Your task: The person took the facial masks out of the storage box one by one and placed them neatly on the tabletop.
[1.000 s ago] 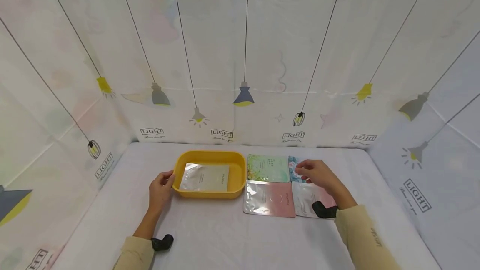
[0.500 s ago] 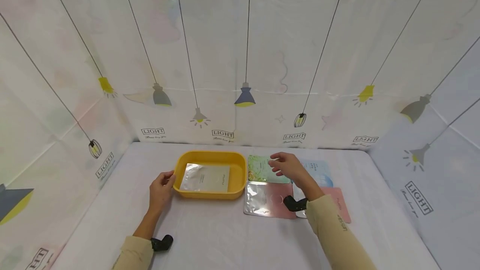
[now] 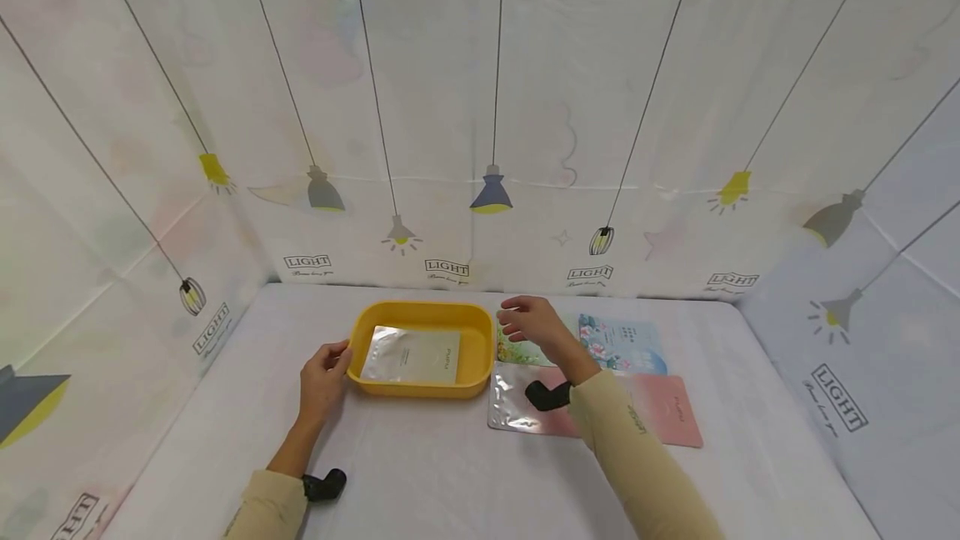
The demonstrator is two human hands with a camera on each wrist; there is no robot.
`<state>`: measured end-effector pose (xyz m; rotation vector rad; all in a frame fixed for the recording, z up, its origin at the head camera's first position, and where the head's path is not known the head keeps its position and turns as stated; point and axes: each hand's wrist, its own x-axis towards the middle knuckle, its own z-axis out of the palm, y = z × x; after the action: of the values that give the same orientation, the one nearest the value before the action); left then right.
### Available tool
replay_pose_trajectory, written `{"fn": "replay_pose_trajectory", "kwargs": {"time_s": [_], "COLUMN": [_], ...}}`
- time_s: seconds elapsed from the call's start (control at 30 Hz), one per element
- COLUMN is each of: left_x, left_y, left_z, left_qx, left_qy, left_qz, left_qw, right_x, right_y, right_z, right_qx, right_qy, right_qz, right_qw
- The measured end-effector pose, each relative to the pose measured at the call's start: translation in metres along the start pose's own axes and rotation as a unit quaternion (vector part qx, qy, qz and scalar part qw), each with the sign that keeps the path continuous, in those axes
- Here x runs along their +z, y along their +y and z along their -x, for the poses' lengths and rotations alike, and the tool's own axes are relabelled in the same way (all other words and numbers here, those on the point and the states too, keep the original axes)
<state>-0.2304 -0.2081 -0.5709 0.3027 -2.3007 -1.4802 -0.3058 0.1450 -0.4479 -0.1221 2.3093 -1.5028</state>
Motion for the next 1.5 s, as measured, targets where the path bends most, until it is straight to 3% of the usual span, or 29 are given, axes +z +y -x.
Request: {"fn": "replay_pose_trajectory", "kwargs": {"time_s": [0.4, 0.63, 0.77, 0.93, 1.03, 1.3, 1.5], "left_x": [-0.001, 0.0, 0.0, 0.001, 0.001, 0.001, 0.002], "left_y": [0.001, 0.001, 0.001, 0.001, 0.001, 0.0, 0.0], "left_z": [0.0, 0.0, -0.001, -0.001, 0.0, 0.0, 0.001], "left_qx": [-0.006, -0.002, -0.002, 0.001, 0.0, -0.005, -0.003], "left_qy": [-0.001, 0.003, 0.006, 0.007, 0.008, 0.016, 0.012], "left_qz": [-0.004, -0.006, -0.005, -0.003, -0.004, 0.001, 0.001], "left_qw": [1.0, 1.0, 1.0, 1.0, 1.0, 0.9999, 0.9999], "right_x": [0.038, 0.057, 0.068, 0.085, 0.094, 0.111, 0.113], "right_y": [-0.006, -0.006, -0.007, -0.004, 0.0, -0.002, 0.002], "right_z": [-0.024, -0.033, -0.034, -0.04, -0.045, -0.052, -0.053], "right_qx": [0.043, 0.042, 0.052, 0.095, 0.113, 0.135, 0.15], "right_qy": [-0.038, -0.056, -0.043, -0.013, 0.008, 0.033, 0.033], "right_qz": [-0.035, -0.045, -0.049, -0.058, -0.04, 0.094, 0.101], "right_qw": [0.9978, 0.9965, 0.9965, 0.9937, 0.9927, 0.9858, 0.983]}}
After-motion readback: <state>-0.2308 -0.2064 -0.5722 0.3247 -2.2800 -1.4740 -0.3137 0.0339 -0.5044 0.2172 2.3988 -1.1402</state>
